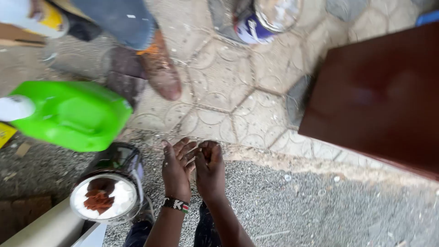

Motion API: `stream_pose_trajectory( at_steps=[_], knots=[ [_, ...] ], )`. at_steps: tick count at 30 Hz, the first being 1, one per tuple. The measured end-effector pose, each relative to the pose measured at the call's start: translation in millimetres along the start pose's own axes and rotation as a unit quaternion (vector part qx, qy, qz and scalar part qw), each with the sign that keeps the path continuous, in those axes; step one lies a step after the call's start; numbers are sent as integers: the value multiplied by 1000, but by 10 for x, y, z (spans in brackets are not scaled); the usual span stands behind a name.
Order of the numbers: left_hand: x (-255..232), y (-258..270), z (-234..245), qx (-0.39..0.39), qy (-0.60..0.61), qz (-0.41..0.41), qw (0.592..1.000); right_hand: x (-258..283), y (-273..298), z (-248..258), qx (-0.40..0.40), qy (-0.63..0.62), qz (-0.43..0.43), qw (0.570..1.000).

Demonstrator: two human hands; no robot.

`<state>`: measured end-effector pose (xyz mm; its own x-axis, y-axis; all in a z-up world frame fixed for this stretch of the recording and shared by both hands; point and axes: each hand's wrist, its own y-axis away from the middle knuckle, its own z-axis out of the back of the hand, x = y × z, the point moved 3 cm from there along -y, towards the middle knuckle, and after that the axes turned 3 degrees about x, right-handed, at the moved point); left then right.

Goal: Applying wood stain to a cabinet with a cloth and refilling a small cup from a larger stain container

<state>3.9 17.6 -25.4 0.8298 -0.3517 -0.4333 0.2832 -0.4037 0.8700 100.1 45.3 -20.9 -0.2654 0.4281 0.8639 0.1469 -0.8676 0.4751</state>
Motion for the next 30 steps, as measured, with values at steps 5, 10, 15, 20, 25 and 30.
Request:
stream_pose_trajectory(
  at_steps=[5,10,15,20,25,30],
  knots=[
    [671,106,-525,90,-111,97,985,-92,210,981,-90,-91,-35,991],
    [1177,230,-1025,176,-225,63,956,5,486,1912,-162,-50,-63,984],
    [1501,836,-1394,211,-343,40,914,-91,1043,2988,-183,-121,-123,968],
    [1847,1327,-1899,127,-274,102,948,244,1241,3937,-222,-181,-234,929],
    [1245,1616,-3385,175,-323,28,930,1438,614,4353,-160,-36,-172,971],
    [665,1477,-4380,190,-314,12,930,2044,-160,4387,-178,-4,-191,965]
  ],
)
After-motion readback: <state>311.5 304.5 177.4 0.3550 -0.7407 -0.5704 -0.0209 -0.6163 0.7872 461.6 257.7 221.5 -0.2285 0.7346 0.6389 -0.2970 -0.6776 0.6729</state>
